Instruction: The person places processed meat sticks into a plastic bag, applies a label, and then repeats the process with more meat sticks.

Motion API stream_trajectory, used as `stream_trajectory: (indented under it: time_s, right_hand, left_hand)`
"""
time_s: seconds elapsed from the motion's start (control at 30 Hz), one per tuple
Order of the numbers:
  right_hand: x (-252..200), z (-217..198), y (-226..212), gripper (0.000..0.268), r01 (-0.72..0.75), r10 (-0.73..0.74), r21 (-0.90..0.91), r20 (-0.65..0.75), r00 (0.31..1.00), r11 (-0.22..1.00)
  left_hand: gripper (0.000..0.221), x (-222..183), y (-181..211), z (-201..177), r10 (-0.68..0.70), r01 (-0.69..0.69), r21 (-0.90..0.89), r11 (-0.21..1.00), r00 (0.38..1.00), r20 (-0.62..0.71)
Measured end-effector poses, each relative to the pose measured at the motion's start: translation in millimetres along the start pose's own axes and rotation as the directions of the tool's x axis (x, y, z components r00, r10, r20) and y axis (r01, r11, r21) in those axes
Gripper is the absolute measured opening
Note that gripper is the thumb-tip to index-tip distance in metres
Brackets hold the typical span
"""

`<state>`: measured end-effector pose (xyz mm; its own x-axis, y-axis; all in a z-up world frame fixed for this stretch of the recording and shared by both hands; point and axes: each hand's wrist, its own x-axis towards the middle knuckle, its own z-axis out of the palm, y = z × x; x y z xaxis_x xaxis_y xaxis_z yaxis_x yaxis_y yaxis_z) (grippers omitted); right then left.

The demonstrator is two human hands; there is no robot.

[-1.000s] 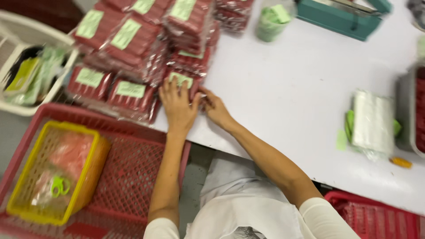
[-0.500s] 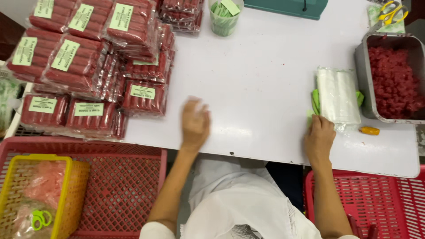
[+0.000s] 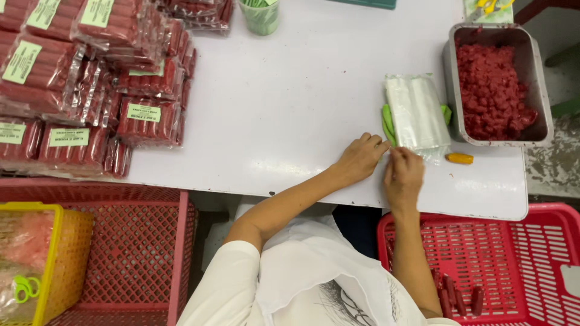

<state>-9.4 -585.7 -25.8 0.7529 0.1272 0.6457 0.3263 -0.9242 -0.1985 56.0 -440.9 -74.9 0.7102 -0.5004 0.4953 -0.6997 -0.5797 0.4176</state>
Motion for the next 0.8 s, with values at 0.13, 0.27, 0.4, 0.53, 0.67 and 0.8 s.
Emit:
stream_trajectory:
  time_s: [0.13,0.27,0.4,0.53,0.67,0.8]
  right_hand:
    - [14,-18,39,0.029,-0.004,-0.003,-0.127,-0.058,0.998,0.992]
    - [7,4,74,0.029,-0.072,0.072,0.02,0.024,0.997,0.997]
    - [13,-16,70,0.014,-0.138,0.14,0.046,-0.047,0.989,0.989]
    - [11,-8,76,0.007,-0.067,0.038,-0.169,-0.168,0.985,0.983]
    - [20,-13,57,0.023,-0.008,-0.021,-0.136,-0.214,0.977,0.991]
    - [2,3,70,0.018,-0.054,0.036,-0.115,-0.156,0.987,0.992]
  left_hand:
    - [0.028,24,8,15,0.07,-0.07,0.02,0.997,0.997,-0.012]
    - [0.023,29,7,41,0.094,-0.093,0.09,0.992,0.995,-0.013]
    - [0.038,42,26,14,0.061,-0.058,0.072,0.996,0.997,-0.041]
    - [0.049,59,30,25,0.051,-0.034,0.137,0.99,0.991,-0.121]
    - [0.013,73,26,37,0.038,-0.004,0.157,0.988,0.977,-0.209]
    - [0.009,67,20,32,0.017,0.003,0.105,0.995,0.981,-0.191]
